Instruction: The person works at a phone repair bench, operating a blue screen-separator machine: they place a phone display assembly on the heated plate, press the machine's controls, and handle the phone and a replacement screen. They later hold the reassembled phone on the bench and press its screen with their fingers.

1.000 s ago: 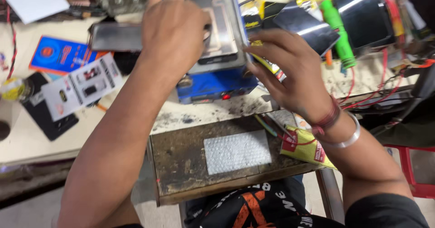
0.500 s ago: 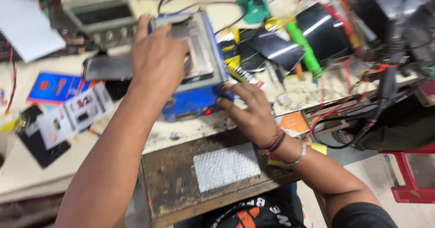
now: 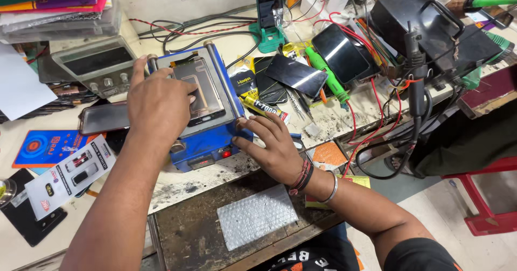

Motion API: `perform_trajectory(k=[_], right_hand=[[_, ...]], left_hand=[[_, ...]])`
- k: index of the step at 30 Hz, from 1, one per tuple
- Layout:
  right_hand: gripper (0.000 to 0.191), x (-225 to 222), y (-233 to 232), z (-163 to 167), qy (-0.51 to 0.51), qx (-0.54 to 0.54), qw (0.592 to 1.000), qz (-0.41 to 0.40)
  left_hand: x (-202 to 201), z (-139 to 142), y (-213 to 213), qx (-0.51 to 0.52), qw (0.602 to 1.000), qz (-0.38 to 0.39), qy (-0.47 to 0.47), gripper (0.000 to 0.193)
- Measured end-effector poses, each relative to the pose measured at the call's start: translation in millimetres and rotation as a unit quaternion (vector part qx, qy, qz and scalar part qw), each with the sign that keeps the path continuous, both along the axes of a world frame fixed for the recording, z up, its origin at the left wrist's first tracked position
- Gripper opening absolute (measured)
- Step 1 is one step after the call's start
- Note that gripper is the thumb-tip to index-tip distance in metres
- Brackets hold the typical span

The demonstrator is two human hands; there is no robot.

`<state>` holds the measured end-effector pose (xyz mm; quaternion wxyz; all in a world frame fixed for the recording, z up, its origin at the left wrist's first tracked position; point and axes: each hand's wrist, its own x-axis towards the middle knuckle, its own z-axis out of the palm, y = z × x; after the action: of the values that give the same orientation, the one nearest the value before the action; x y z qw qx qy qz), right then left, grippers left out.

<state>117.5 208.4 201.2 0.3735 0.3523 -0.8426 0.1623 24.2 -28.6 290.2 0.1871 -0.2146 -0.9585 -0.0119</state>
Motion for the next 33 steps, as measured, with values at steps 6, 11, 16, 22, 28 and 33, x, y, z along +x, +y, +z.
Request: perform_trajectory(k=[6,11,16,22,28,33], right_hand=[[0.035,-0.4,-0.6,5.0,-0.016,-0.013,1.000,0.008],[0.041,-1.9,-6.3,14.4,-0.037,-0.017,0.999,0.015],[0.041,2.8,-9.6,40.4,-0.072,-0.058,0.995,0.043],[0.040,-49.9,-17.5,75.4,-0.134,-0.020,0.990,0.043],[0.035,-98.6,-44.3,81.4,-0.160,0.038,0.982,0.089],[0.032,-114.1,-61.1,75.0,-0.165,0.096,0.977,0.095]], left_hand=[[2.6,6.2,1.4,-0.005,1.000,0.005,-0.001,0.023],[-1.3,5.9,0.1,-0.018,1.000,0.017,0.005,0.026],[6.5,1.8,-6.5,0.012,1.000,0.012,0.011,0.023],[11.8,-2.2,-18.3,0.121,0.992,-0.021,0.022,0.033],[9.3,-8.0,-46.3,0.150,0.988,0.019,-0.011,0.023],[2.7,-12.5,-58.8,0.136,0.990,0.026,-0.021,0.022]])
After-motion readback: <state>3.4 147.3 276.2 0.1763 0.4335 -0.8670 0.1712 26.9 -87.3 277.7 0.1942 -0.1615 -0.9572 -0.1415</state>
